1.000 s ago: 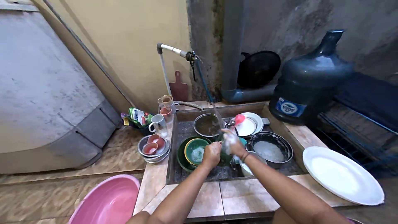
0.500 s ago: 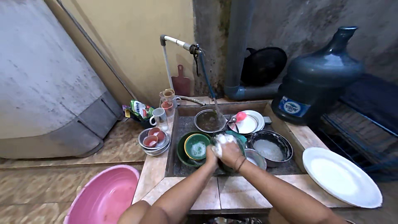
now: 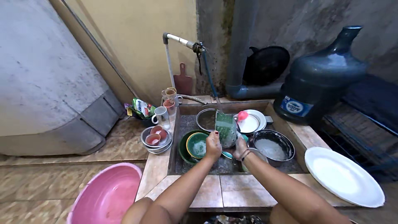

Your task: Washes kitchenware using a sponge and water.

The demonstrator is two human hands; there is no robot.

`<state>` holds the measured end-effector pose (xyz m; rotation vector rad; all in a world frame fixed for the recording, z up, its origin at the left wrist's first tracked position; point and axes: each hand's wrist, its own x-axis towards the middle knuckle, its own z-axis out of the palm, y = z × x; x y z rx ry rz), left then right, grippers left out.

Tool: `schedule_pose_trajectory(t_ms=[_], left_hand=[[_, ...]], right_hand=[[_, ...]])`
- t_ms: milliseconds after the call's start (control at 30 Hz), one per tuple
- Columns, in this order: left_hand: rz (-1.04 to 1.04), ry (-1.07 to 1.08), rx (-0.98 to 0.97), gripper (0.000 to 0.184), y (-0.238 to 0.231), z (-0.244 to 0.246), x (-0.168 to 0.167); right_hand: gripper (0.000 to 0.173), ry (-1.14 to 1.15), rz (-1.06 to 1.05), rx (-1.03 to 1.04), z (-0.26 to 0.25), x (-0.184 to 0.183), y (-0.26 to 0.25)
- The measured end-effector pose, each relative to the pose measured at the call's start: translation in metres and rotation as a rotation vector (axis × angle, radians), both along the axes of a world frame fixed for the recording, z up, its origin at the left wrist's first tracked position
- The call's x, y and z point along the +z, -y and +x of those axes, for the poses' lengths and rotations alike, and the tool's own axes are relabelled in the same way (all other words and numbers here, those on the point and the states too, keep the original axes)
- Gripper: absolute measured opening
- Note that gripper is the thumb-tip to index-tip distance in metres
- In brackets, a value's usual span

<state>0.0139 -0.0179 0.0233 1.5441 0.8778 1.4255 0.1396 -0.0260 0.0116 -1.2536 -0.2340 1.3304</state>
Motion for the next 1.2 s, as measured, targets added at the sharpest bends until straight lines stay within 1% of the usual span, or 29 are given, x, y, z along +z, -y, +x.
schedule_pose_trajectory(t_ms=[67,133,167,267,300,367,400,433,467,500,533,600,633,667,700,733,767,800,867,900,933,967,1000,1033,1067,1133,1200], left_hand=[[-0.161,0.038,0.023,0.044,-0.005,-0.001,0.001],[-0.334,0.090,0.022,0.049,-0.008,0.000,0.002],[-0.416,0.119,0.026,0.051,-0.008,0.001,0.005],[-0.569,0.179,0.017,0.052,-0.007,0.003,0.005],[-0.588,0.205,0.009,0.049,-0.006,0.005,0.001],[-0.625,0.329,0.014,0.037,-0.005,0.010,-0.009],[-0.710,0.430,0.041,0.038,-0.007,0.011,-0.008],[-0.816,0.523,0.108,0.043,-0.011,0.010,-0.003],[-0.902,0.593,0.158,0.048,-0.014,0.006,0.003],[-0.952,0.639,0.175,0.051,-0.017,0.002,0.009],[-0.983,0.674,0.192,0.053,-0.020,-0.001,0.018],[-0.975,0.797,0.184,0.055,-0.025,-0.001,0.031],[-0.956,0.853,0.157,0.057,-0.025,-0.001,0.034],[-0.927,0.851,0.158,0.060,-0.024,0.000,0.034],[-0.883,0.795,0.167,0.063,-0.024,0.000,0.031],[-0.823,0.701,0.174,0.065,-0.023,0.000,0.026],[-0.751,0.581,0.165,0.067,-0.022,-0.001,0.022],[-0.665,0.444,0.139,0.066,-0.020,-0.004,0.021],[-0.456,0.204,0.046,0.057,-0.014,-0.010,0.021],[-0.328,0.101,-0.003,0.049,-0.013,-0.011,0.019],[-0.207,-0.008,-0.079,0.043,-0.013,-0.014,0.018],[-0.113,-0.139,-0.170,0.037,-0.012,-0.018,0.021],[-0.053,-0.302,-0.258,0.034,-0.010,-0.025,0.027],[0.001,-0.497,-0.333,0.038,-0.007,-0.029,0.034],[0.079,-0.690,-0.388,0.046,-0.005,-0.032,0.035],[0.255,-0.995,-0.445,0.056,-0.006,-0.039,0.020],[0.297,-1.248,-0.508,0.057,-0.013,-0.053,-0.007]], right_hand=[[0.047,0.358,0.073,-0.024,-0.002,-0.001,0.002],[0.044,0.743,0.174,0.046,0.007,0.000,0.004],[0.046,0.877,0.209,0.094,0.011,0.005,0.004],[0.061,1.106,0.310,0.277,0.014,0.025,0.002],[0.064,1.223,0.354,0.356,0.010,0.028,0.003],[0.070,1.526,0.391,0.518,-0.007,0.028,0.009],[0.075,1.626,0.378,0.582,-0.016,0.025,0.014],[0.077,1.672,0.370,0.610,-0.022,0.021,0.020],[0.077,1.691,0.385,0.597,-0.025,0.014,0.026],[0.076,1.692,0.447,0.526,-0.023,0.004,0.029],[0.075,1.640,0.538,0.411,-0.020,-0.005,0.029],[0.081,1.398,0.683,0.166,-0.012,-0.027,0.020],[0.086,1.213,0.697,0.105,-0.011,-0.033,0.017],[0.085,1.044,0.661,0.082,-0.012,-0.033,0.017],[0.074,0.928,0.596,0.051,-0.014,-0.028,0.019],[0.060,0.820,0.533,0.007,-0.016,-0.020,0.021],[0.054,0.670,0.498,-0.039,-0.014,-0.014,0.018],[0.056,0.478,0.478,-0.083,-0.008,-0.011,0.010],[0.058,0.128,0.378,-0.121,0.010,-0.002,0.004],[0.059,0.030,0.312,-0.097,0.021,0.003,0.004],[0.060,-0.015,0.253,-0.053,0.031,0.006,0.005],[0.060,-0.010,0.213,-0.003,0.041,0.010,0.005],[0.056,0.046,0.197,0.047,0.048,0.016,0.007],[0.049,0.135,0.195,0.083,0.054,0.024,0.007],[0.043,0.231,0.187,0.102,0.061,0.029,0.003],[0.040,0.339,0.153,0.135,0.076,0.033,-0.007],[0.047,0.374,0.134,0.175,0.090,0.041,-0.008]])
